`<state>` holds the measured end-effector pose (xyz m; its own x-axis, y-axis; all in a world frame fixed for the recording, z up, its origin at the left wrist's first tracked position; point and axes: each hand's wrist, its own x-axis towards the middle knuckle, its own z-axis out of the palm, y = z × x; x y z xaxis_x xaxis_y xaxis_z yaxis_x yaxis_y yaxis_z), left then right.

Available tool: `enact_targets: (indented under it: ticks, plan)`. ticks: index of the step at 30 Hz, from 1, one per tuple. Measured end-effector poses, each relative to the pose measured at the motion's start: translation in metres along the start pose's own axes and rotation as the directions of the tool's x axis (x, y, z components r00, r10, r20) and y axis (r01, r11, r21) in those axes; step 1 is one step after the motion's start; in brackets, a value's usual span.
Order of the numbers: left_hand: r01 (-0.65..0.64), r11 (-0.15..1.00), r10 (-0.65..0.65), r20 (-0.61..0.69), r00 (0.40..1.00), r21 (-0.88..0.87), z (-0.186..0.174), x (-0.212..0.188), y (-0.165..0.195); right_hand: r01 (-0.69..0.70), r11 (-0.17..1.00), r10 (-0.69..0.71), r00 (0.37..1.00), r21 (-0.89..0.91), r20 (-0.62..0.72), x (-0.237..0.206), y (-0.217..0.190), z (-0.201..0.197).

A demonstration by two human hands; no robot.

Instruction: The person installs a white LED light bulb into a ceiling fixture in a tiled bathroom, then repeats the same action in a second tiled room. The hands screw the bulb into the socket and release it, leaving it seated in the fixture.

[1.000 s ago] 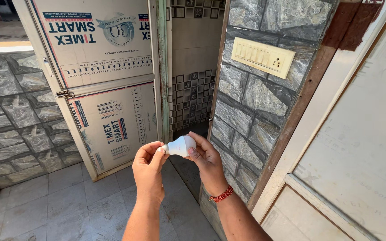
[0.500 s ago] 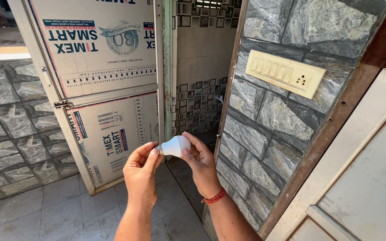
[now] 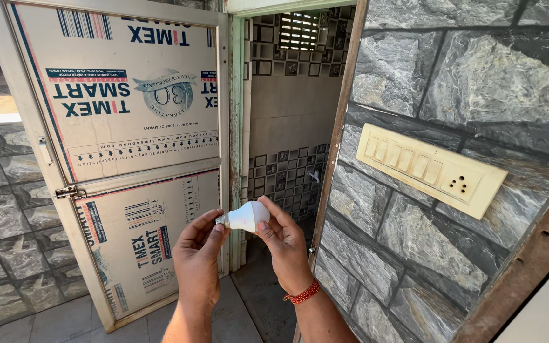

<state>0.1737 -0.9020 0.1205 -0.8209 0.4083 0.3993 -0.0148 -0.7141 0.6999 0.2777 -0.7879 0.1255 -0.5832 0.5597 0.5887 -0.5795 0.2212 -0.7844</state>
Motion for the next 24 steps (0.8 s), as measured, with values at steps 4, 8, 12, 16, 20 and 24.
enact_targets:
  ticks: [4, 8, 12, 16, 20, 24]
  plan:
    - [0.017, 1.0, -0.017, -0.009, 1.0, 0.01, -0.004, 0.027, -0.017, -0.008, 1.0, 0.008, 1.0, -0.009, -0.001, 0.02, 0.015, -0.002]
    - [0.038, 0.999, -0.038, 0.007, 0.999, -0.018, -0.018, 0.057, -0.032, -0.024, 1.0, 0.023, 0.999, -0.019, -0.043, 0.039, 0.036, 0.004]
    - [0.083, 0.996, -0.08, 0.077, 0.994, -0.044, -0.034, 0.098, -0.045, 0.005, 0.999, -0.01, 0.993, -0.041, -0.116, 0.062, 0.061, 0.017]
    - [0.135, 0.987, -0.12, 0.16, 0.98, -0.091, -0.052, 0.145, -0.057, 0.031, 0.996, -0.047, 0.977, -0.081, -0.207, 0.084, 0.086, 0.035]
    - [0.2, 0.976, -0.177, 0.212, 0.961, -0.092, -0.074, 0.19, -0.063, 0.062, 0.99, -0.096, 0.956, -0.129, -0.276, 0.106, 0.111, 0.06]
    - [0.234, 0.966, -0.206, 0.22, 0.953, -0.106, -0.093, 0.227, -0.064, 0.045, 0.985, -0.097, 0.944, -0.169, -0.315, 0.13, 0.128, 0.087]
